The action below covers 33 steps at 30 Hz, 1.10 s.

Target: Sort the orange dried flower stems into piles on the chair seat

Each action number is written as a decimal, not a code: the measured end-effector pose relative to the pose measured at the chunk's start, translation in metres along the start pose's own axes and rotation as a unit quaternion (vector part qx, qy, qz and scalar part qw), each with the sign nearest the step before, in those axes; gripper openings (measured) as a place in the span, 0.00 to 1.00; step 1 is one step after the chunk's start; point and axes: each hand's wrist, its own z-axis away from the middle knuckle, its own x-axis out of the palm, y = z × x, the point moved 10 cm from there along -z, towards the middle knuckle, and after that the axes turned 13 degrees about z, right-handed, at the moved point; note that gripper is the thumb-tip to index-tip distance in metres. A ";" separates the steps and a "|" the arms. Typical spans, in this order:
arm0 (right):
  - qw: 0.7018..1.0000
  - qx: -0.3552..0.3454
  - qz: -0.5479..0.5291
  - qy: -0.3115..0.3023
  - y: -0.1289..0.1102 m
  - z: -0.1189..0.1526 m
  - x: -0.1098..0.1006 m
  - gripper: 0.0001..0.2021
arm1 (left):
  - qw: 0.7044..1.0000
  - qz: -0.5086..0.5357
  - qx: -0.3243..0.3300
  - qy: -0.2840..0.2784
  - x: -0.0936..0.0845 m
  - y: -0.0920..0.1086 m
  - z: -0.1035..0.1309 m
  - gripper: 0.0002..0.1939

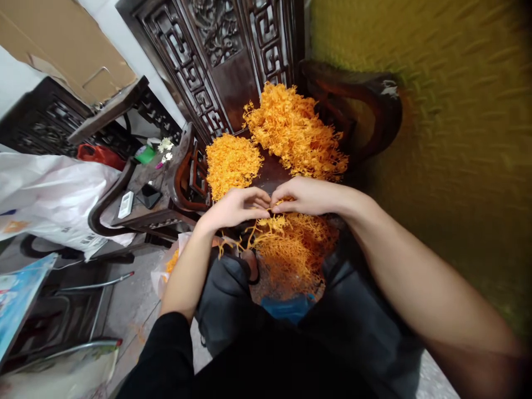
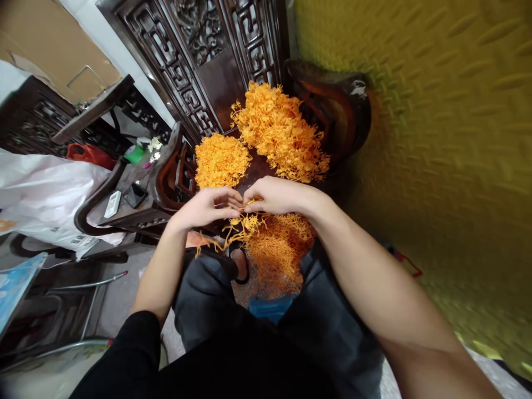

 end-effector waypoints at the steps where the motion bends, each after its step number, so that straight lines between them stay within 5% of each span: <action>1: 1.000 0.005 0.016 0.002 0.001 -0.001 0.001 0.10 | 0.999 0.025 -0.027 -0.013 0.008 -0.008 -0.002 0.17; 5: 0.997 0.011 0.057 0.058 0.004 0.000 -0.010 0.10 | 0.991 0.091 -0.079 0.050 -0.001 -0.031 -0.007 0.19; 8: 0.986 0.043 0.050 0.155 0.007 0.007 -0.034 0.12 | 0.988 0.086 -0.063 0.114 -0.018 -0.029 -0.006 0.15; 17: 0.910 0.122 -0.079 0.388 0.013 0.045 -0.082 0.14 | 0.954 0.213 -0.062 0.203 -0.036 -0.038 0.000 0.08; 20: 0.912 0.106 -0.075 0.390 0.008 0.045 -0.081 0.14 | 0.946 0.230 -0.051 0.224 -0.041 -0.037 0.001 0.09; 26: 0.963 0.088 0.003 0.253 -0.015 0.016 -0.038 0.15 | 0.931 0.270 -0.021 0.246 -0.039 -0.033 0.001 0.14; 30: 0.953 0.065 -0.009 0.297 -0.022 0.015 -0.037 0.13 | 0.933 0.258 -0.008 0.252 -0.038 -0.027 0.002 0.18; 33: 0.916 0.119 -0.062 0.378 0.001 0.035 -0.059 0.18 | 0.912 0.259 0.012 0.318 -0.055 -0.027 0.010 0.19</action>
